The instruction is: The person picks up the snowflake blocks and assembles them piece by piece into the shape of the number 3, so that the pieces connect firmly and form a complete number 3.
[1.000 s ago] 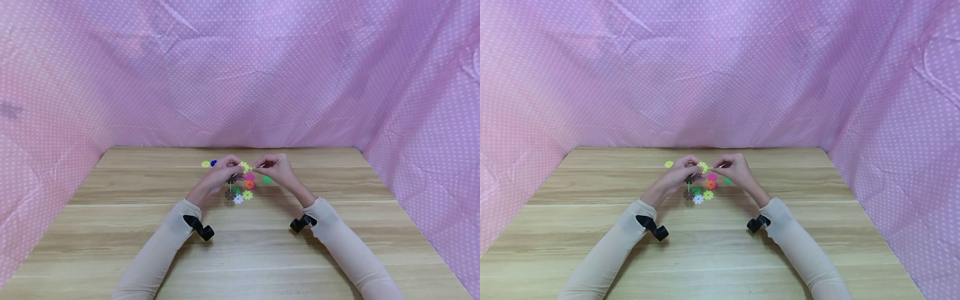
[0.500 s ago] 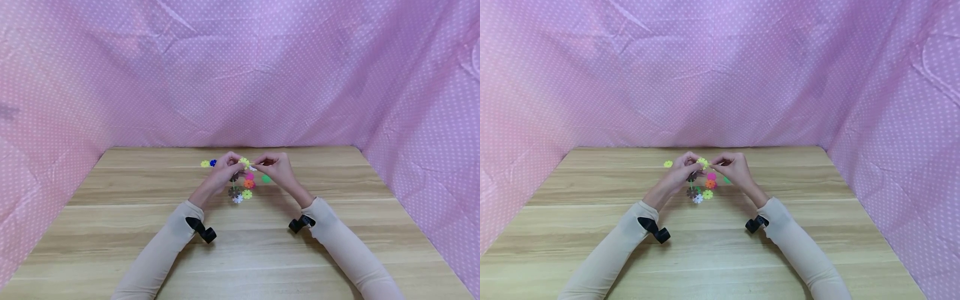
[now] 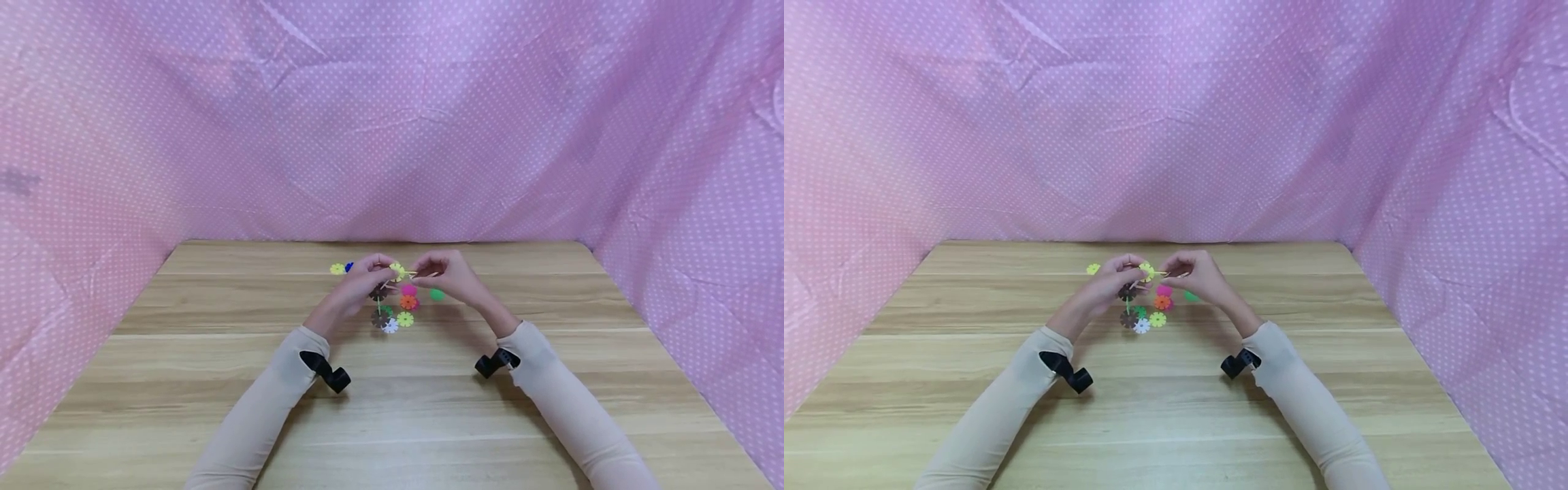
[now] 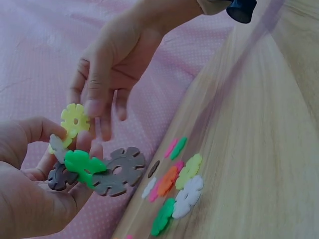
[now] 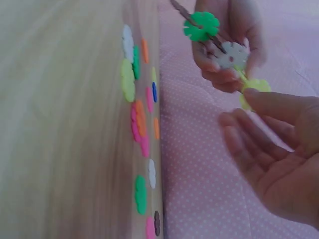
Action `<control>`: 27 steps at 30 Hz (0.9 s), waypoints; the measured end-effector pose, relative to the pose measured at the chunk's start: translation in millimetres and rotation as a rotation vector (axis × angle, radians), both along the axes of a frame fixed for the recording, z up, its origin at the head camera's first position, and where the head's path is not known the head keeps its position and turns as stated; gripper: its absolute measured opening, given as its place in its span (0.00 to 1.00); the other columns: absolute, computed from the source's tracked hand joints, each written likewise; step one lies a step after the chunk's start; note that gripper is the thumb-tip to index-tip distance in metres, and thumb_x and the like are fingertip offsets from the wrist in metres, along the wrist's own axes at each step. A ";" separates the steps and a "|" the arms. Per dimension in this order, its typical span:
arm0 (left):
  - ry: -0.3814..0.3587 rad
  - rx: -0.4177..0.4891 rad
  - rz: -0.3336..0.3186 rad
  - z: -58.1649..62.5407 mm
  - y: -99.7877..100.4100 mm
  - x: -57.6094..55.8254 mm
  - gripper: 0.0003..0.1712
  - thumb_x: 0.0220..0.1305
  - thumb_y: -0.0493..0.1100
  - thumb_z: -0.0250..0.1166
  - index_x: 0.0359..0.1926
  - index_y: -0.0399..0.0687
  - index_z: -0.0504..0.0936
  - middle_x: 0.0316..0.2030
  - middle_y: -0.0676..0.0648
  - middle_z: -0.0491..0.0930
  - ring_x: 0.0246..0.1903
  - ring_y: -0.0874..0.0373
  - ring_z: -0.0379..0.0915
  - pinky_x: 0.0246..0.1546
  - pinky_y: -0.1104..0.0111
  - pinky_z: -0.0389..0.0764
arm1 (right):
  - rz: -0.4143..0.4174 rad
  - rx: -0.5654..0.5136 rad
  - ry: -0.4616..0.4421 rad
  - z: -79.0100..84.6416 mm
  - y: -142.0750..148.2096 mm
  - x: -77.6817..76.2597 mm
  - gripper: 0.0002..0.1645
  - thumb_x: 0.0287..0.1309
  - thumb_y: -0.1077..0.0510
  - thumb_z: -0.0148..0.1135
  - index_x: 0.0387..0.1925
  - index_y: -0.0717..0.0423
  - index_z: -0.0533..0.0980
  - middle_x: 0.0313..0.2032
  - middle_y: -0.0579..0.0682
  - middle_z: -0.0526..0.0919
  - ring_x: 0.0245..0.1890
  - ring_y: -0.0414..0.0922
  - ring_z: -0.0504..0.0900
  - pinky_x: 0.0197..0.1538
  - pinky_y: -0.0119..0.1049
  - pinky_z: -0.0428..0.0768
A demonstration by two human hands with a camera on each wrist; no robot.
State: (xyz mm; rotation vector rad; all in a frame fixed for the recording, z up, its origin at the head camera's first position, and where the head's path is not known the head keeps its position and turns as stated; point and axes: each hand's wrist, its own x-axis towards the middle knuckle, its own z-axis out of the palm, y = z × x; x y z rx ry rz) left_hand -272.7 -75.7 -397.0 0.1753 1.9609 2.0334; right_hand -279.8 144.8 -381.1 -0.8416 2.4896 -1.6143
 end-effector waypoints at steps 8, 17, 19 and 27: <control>-0.026 0.020 0.028 -0.3 -6.4 -1.4 0.14 0.71 0.35 0.60 0.55 0.36 0.76 0.45 0.42 0.83 0.46 0.47 0.86 0.62 0.47 0.79 | 0.150 0.241 -0.052 2.3 20.7 -15.6 0.14 0.57 0.72 0.69 0.46 0.75 0.81 0.42 0.68 0.87 0.41 0.53 0.88 0.45 0.31 0.87; -0.026 0.024 -0.001 -0.5 -10.5 -3.0 0.15 0.71 0.34 0.59 0.56 0.36 0.74 0.39 0.49 0.80 0.44 0.50 0.86 0.62 0.50 0.80 | 0.172 0.433 -0.054 -5.3 33.4 -25.3 0.20 0.55 0.70 0.71 0.50 0.71 0.81 0.45 0.66 0.87 0.43 0.52 0.85 0.49 0.36 0.86; -0.020 0.023 -0.008 -1.8 -11.5 -3.7 0.15 0.72 0.35 0.59 0.56 0.36 0.74 0.39 0.49 0.79 0.43 0.51 0.85 0.60 0.51 0.82 | 0.162 0.459 -0.055 -9.3 34.5 -26.6 0.21 0.54 0.70 0.71 0.51 0.70 0.81 0.44 0.64 0.87 0.43 0.51 0.85 0.49 0.37 0.86; -0.001 0.003 -0.017 -8.0 -11.3 -6.2 0.10 0.72 0.34 0.59 0.52 0.39 0.76 0.37 0.50 0.80 0.44 0.49 0.85 0.59 0.50 0.82 | 0.169 0.524 -0.052 -23.3 37.9 -33.9 0.21 0.56 0.68 0.72 0.52 0.68 0.81 0.45 0.61 0.87 0.44 0.52 0.82 0.50 0.40 0.83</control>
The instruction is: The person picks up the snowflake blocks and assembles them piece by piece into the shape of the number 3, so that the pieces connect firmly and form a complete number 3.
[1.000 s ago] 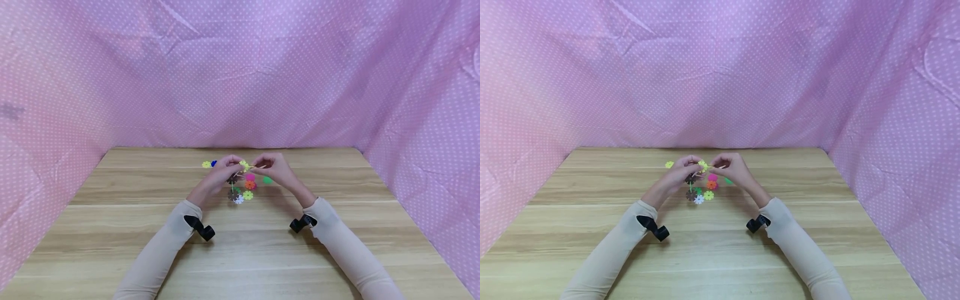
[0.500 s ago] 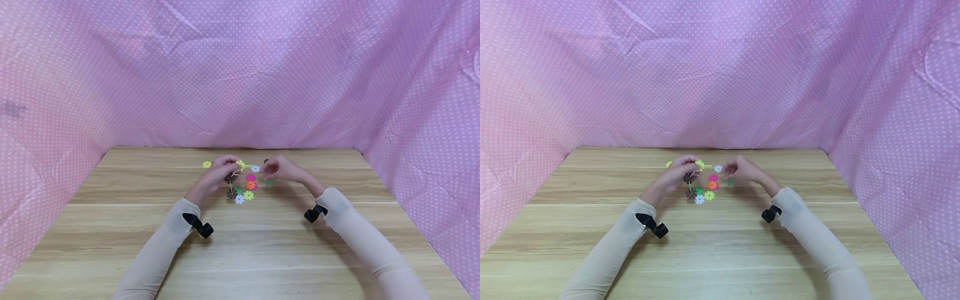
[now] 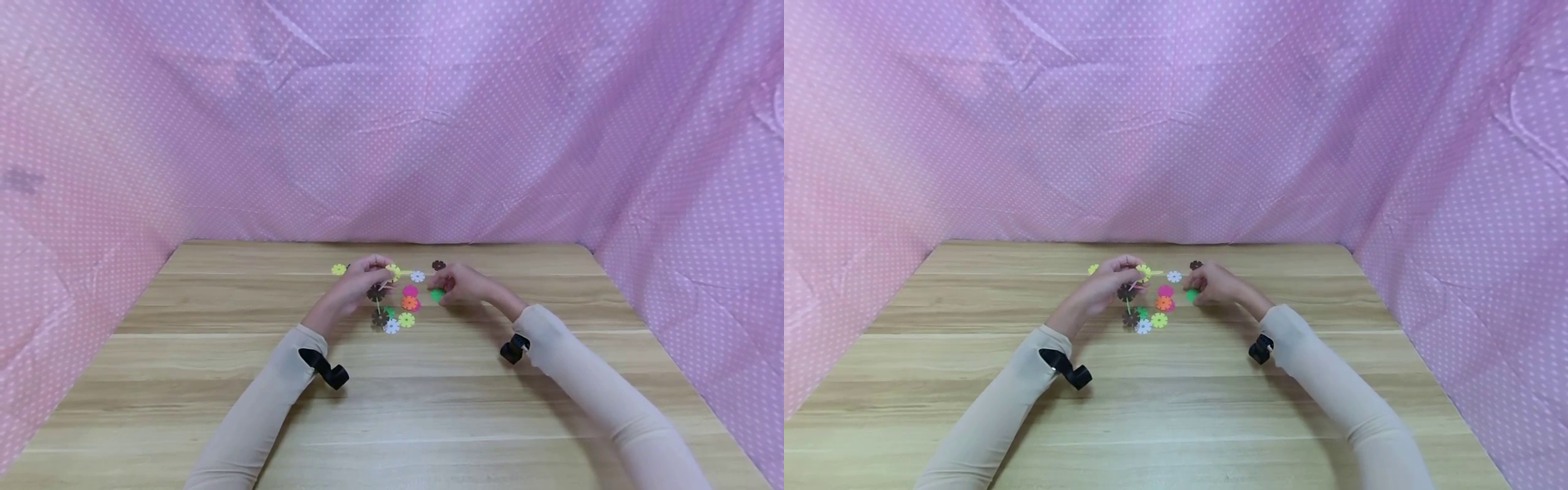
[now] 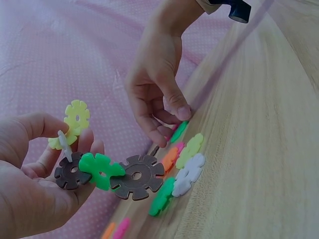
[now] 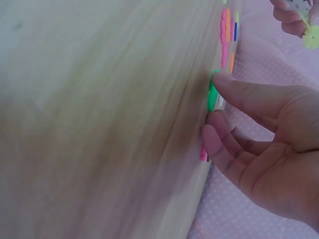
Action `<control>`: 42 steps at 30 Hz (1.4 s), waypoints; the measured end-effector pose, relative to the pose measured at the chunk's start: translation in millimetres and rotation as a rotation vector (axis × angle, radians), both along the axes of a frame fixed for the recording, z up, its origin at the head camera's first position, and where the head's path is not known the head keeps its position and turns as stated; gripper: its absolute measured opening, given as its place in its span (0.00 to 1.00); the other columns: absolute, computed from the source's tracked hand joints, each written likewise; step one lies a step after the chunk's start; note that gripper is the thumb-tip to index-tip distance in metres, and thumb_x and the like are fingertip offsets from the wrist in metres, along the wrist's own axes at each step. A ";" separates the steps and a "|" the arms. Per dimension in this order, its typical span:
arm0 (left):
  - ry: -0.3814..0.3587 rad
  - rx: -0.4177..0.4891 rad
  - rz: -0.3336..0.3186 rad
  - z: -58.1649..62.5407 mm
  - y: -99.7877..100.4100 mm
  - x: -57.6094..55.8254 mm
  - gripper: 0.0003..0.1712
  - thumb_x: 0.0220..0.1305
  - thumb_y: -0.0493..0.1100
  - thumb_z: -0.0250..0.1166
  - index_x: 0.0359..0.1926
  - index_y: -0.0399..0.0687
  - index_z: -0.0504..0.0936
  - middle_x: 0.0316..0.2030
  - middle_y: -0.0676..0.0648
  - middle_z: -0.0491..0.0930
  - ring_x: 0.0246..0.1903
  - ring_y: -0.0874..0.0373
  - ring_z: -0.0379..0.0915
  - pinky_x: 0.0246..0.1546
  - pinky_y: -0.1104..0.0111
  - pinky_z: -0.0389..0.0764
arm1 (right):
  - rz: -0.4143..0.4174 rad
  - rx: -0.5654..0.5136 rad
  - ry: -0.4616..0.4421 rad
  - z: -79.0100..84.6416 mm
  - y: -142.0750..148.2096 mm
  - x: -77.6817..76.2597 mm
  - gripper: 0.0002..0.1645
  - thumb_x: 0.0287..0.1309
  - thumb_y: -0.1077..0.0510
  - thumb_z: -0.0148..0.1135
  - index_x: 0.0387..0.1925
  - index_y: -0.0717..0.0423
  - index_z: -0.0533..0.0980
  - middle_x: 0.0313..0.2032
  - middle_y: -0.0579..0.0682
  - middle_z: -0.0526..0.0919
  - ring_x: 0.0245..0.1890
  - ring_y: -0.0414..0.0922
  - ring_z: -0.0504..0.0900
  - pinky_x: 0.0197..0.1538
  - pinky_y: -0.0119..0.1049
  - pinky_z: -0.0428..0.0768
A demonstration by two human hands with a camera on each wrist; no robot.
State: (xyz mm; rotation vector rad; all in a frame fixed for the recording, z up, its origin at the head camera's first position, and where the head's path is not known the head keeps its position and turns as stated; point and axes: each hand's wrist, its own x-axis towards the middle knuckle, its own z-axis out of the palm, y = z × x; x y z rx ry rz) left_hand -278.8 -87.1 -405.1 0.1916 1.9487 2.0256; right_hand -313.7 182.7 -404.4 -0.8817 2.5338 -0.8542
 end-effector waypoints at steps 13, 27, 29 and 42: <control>-0.022 -0.001 0.022 1.5 2.2 -4.8 0.11 0.72 0.35 0.59 0.53 0.40 0.76 0.37 0.51 0.82 0.45 0.48 0.85 0.55 0.55 0.85 | -0.046 0.002 -0.030 -5.9 1.2 -2.9 0.14 0.51 0.68 0.75 0.41 0.62 0.83 0.37 0.54 0.85 0.38 0.45 0.79 0.44 0.33 0.82; 0.010 0.022 0.005 4.6 2.2 -21.3 0.12 0.72 0.38 0.61 0.54 0.43 0.77 0.42 0.50 0.80 0.49 0.45 0.83 0.58 0.53 0.83 | -0.139 -0.138 0.013 6.9 -3.3 -2.6 0.09 0.53 0.71 0.70 0.39 0.64 0.83 0.35 0.56 0.86 0.36 0.44 0.81 0.42 0.31 0.81; 0.008 0.020 0.009 5.0 2.9 -21.5 0.12 0.72 0.38 0.61 0.54 0.43 0.77 0.42 0.50 0.79 0.48 0.47 0.83 0.58 0.55 0.84 | -0.184 -0.230 0.004 14.6 -5.4 -1.4 0.11 0.55 0.70 0.70 0.42 0.67 0.83 0.36 0.59 0.87 0.34 0.44 0.82 0.40 0.34 0.84; 0.018 0.032 0.030 4.6 4.6 -17.9 0.10 0.71 0.36 0.62 0.51 0.43 0.78 0.37 0.51 0.81 0.36 0.60 0.84 0.54 0.57 0.86 | -0.378 -0.675 -0.131 33.0 -24.8 12.6 0.14 0.62 0.66 0.69 0.47 0.71 0.80 0.33 0.46 0.88 0.35 0.45 0.88 0.47 0.45 0.89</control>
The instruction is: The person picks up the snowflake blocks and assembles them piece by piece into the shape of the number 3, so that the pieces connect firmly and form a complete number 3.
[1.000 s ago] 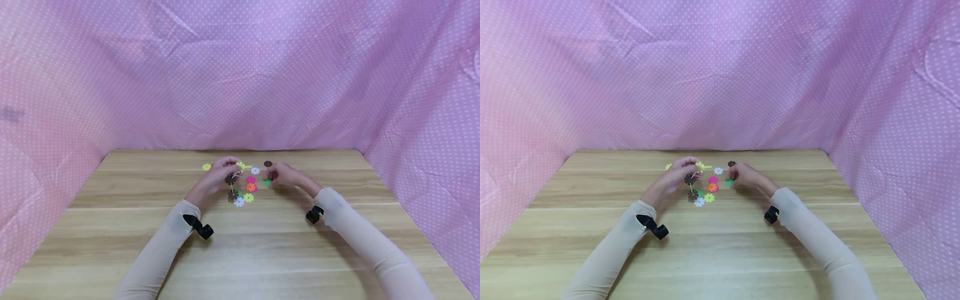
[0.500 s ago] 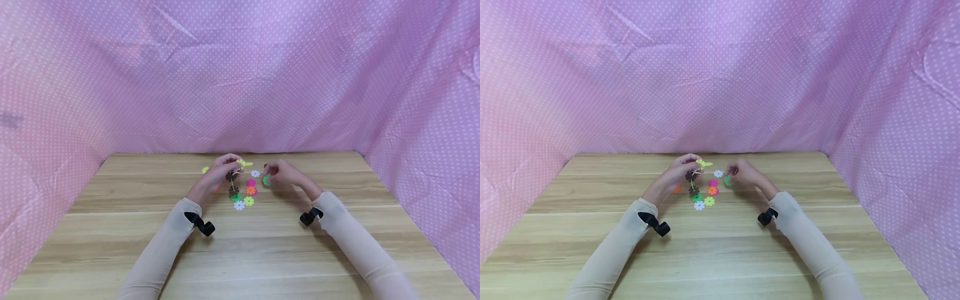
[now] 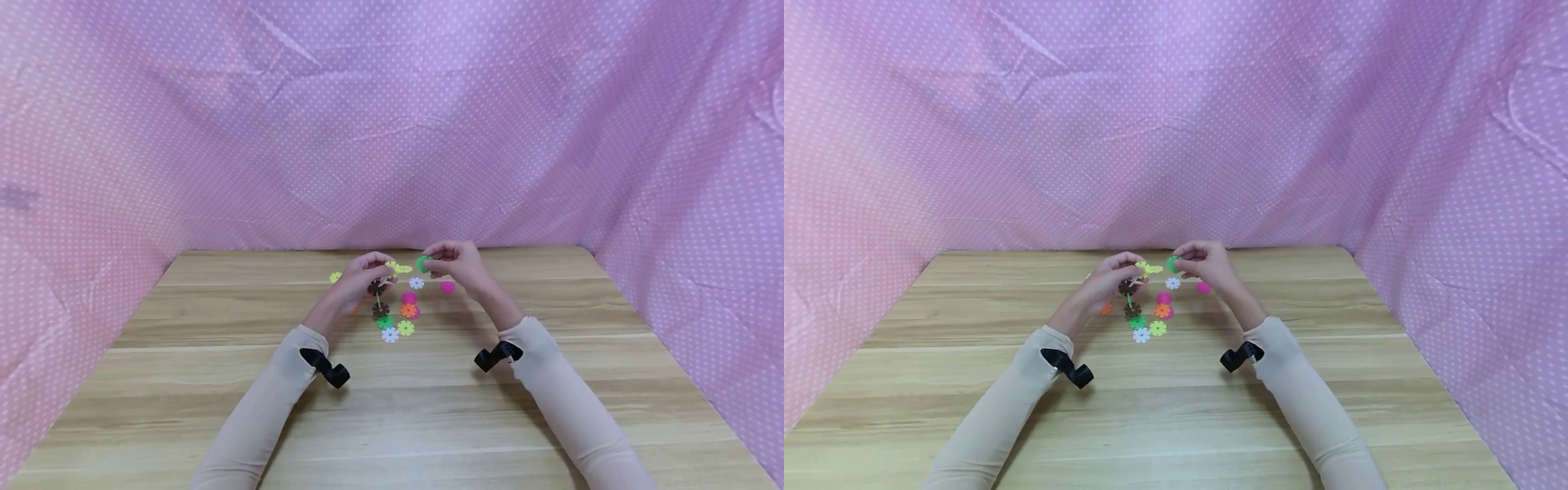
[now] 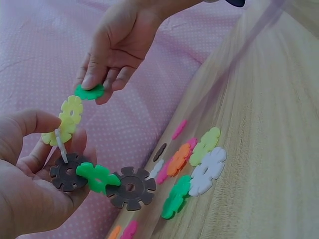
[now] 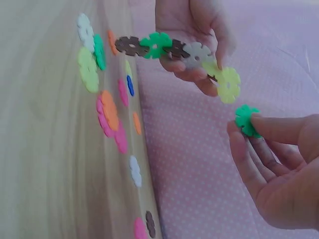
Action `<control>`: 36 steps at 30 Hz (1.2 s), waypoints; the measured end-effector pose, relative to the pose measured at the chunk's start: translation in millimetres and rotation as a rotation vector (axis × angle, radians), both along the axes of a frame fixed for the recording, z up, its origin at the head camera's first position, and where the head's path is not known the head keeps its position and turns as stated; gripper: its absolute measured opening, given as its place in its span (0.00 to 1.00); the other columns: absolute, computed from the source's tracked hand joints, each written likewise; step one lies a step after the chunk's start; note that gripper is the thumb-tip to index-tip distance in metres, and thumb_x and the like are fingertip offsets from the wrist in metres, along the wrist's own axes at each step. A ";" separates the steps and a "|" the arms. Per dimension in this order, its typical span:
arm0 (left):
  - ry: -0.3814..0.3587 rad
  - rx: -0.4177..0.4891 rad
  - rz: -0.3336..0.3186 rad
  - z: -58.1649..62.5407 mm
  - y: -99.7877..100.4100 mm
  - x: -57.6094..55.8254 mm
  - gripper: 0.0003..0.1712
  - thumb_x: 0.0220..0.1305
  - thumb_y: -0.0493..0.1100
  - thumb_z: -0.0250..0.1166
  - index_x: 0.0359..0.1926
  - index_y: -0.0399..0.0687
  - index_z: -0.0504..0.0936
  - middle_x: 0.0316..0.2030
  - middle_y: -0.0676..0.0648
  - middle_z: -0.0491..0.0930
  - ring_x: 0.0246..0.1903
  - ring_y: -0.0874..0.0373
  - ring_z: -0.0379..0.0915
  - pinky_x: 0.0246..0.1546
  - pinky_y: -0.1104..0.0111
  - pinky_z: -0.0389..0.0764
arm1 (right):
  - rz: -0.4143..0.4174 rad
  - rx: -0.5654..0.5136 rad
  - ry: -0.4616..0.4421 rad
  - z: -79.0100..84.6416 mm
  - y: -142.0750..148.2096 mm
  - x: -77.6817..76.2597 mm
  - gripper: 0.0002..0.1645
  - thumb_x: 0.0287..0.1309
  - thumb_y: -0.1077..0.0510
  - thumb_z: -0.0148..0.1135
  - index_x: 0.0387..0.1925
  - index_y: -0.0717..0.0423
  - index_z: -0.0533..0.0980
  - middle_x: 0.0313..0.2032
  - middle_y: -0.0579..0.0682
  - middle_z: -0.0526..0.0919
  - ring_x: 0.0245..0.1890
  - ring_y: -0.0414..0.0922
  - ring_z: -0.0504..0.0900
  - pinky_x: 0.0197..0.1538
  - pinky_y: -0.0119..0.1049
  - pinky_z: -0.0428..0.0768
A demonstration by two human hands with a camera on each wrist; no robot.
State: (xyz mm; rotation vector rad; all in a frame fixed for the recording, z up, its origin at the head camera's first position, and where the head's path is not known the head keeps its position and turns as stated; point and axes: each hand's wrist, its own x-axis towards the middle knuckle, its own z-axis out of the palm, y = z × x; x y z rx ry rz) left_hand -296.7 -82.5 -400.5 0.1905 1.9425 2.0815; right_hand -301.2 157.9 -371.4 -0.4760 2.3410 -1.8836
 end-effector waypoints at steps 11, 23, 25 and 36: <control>0.002 0.022 -0.002 3.4 -2.1 3.9 0.09 0.71 0.37 0.62 0.50 0.44 0.78 0.34 0.52 0.83 0.32 0.61 0.84 0.46 0.65 0.88 | -0.002 -0.109 -0.023 -5.8 -10.5 6.4 0.12 0.62 0.69 0.66 0.45 0.74 0.78 0.30 0.42 0.89 0.33 0.41 0.89 0.44 0.43 0.90; -0.023 0.077 0.002 4.6 -0.6 5.2 0.09 0.74 0.37 0.58 0.52 0.43 0.78 0.35 0.54 0.82 0.33 0.63 0.84 0.46 0.66 0.87 | 0.032 -0.151 -0.015 -8.3 -13.3 8.6 0.14 0.64 0.68 0.65 0.47 0.76 0.77 0.31 0.48 0.90 0.30 0.42 0.89 0.43 0.45 0.90; -0.027 0.077 0.002 5.1 0.0 5.3 0.12 0.74 0.37 0.58 0.55 0.39 0.77 0.35 0.54 0.82 0.32 0.64 0.84 0.45 0.67 0.87 | 0.030 -0.157 -0.015 -8.7 -14.1 9.0 0.14 0.64 0.69 0.65 0.47 0.77 0.77 0.32 0.49 0.90 0.30 0.42 0.90 0.42 0.44 0.90; 0.023 -0.008 -0.013 4.8 1.4 10.5 0.23 0.72 0.43 0.64 0.63 0.36 0.77 0.41 0.53 0.81 0.43 0.60 0.81 0.54 0.62 0.82 | 0.015 -0.156 0.030 -11.4 -17.7 9.8 0.13 0.62 0.70 0.66 0.45 0.77 0.78 0.31 0.50 0.90 0.29 0.44 0.90 0.37 0.37 0.90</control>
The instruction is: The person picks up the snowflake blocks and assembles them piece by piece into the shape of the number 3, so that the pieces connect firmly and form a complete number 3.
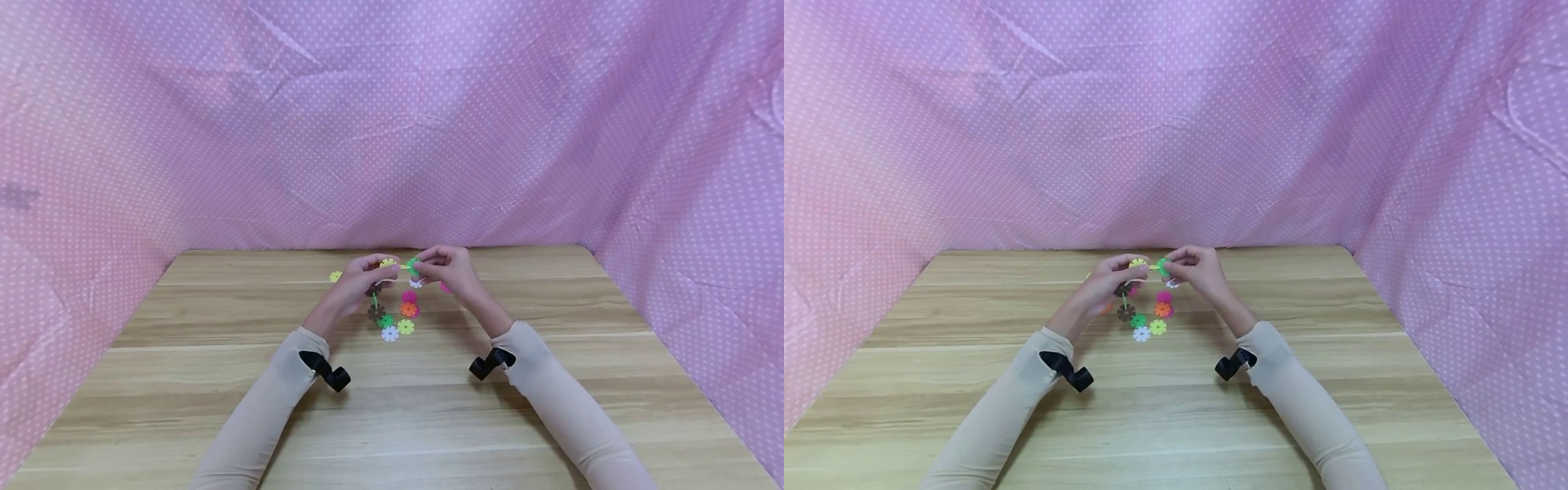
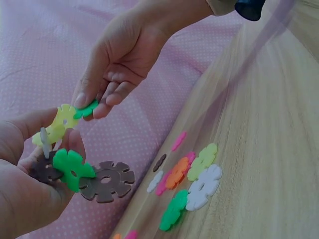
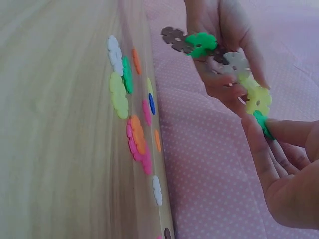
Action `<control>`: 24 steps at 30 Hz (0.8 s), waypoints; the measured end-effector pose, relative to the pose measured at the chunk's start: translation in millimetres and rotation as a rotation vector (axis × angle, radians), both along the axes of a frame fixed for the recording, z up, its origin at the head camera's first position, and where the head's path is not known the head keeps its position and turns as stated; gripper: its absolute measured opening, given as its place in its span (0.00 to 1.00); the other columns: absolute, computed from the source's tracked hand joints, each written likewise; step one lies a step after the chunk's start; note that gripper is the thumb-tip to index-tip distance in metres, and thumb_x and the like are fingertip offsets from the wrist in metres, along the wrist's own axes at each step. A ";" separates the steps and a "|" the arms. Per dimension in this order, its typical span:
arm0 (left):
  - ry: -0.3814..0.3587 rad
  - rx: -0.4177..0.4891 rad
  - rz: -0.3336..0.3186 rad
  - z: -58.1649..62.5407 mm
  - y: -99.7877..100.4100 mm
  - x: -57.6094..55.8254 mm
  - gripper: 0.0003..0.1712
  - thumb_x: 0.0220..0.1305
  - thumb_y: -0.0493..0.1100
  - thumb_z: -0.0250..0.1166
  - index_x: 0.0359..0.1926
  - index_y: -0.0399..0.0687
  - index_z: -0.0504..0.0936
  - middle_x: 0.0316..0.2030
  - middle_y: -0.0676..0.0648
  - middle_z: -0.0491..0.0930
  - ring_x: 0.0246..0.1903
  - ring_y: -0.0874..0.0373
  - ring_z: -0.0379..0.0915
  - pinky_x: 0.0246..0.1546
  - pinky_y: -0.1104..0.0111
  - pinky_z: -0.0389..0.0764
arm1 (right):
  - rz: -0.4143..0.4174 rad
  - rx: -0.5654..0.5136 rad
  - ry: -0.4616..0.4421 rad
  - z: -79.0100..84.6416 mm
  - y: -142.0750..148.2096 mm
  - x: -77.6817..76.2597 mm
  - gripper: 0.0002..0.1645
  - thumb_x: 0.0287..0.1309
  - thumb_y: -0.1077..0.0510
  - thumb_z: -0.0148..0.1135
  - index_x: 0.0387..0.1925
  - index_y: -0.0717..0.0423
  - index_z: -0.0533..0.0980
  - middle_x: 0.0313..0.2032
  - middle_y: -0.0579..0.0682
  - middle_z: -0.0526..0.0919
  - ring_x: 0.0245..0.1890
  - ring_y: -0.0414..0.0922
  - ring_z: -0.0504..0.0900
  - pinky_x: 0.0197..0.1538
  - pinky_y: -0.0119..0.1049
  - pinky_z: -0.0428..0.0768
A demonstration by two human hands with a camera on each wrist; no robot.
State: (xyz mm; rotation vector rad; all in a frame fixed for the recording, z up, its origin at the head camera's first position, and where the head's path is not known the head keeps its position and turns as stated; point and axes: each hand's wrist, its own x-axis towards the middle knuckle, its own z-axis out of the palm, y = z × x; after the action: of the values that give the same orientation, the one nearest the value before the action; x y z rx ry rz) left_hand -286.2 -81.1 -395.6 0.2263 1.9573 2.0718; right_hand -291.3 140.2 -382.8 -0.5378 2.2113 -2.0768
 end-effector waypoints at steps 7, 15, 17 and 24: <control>-0.001 0.055 0.018 -1.5 0.7 -1.6 0.22 0.70 0.40 0.66 0.61 0.35 0.78 0.41 0.53 0.84 0.44 0.60 0.82 0.55 0.64 0.84 | 0.010 0.017 0.021 0.8 1.2 -2.0 0.12 0.61 0.71 0.67 0.44 0.77 0.79 0.31 0.50 0.90 0.28 0.46 0.89 0.36 0.36 0.89; 0.051 0.125 0.021 0.8 6.4 0.4 0.20 0.70 0.37 0.65 0.59 0.31 0.78 0.38 0.54 0.83 0.40 0.63 0.83 0.45 0.71 0.86 | -0.009 -0.034 0.047 2.0 -1.4 0.0 0.11 0.61 0.73 0.65 0.43 0.80 0.78 0.29 0.47 0.89 0.26 0.42 0.88 0.35 0.34 0.89; 0.049 0.145 0.025 2.8 8.6 2.1 0.16 0.71 0.37 0.65 0.56 0.36 0.80 0.37 0.53 0.82 0.39 0.62 0.84 0.39 0.74 0.85 | -0.028 -0.062 0.030 2.7 -2.8 1.0 0.12 0.61 0.72 0.65 0.43 0.81 0.78 0.28 0.45 0.89 0.25 0.39 0.87 0.35 0.33 0.89; 0.018 0.178 0.006 7.6 13.5 5.8 0.13 0.74 0.39 0.61 0.56 0.42 0.76 0.40 0.50 0.79 0.41 0.60 0.80 0.65 0.50 0.78 | -0.053 -0.133 -0.002 2.8 -6.5 2.2 0.14 0.63 0.72 0.64 0.46 0.82 0.76 0.28 0.44 0.89 0.25 0.39 0.88 0.36 0.34 0.89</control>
State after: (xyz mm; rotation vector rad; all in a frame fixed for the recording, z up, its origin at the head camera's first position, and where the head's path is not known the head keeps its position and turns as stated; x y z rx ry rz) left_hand -280.4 -67.5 -388.0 0.2764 1.7851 2.2573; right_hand -289.1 133.7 -380.0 -0.4899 2.1200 -2.2619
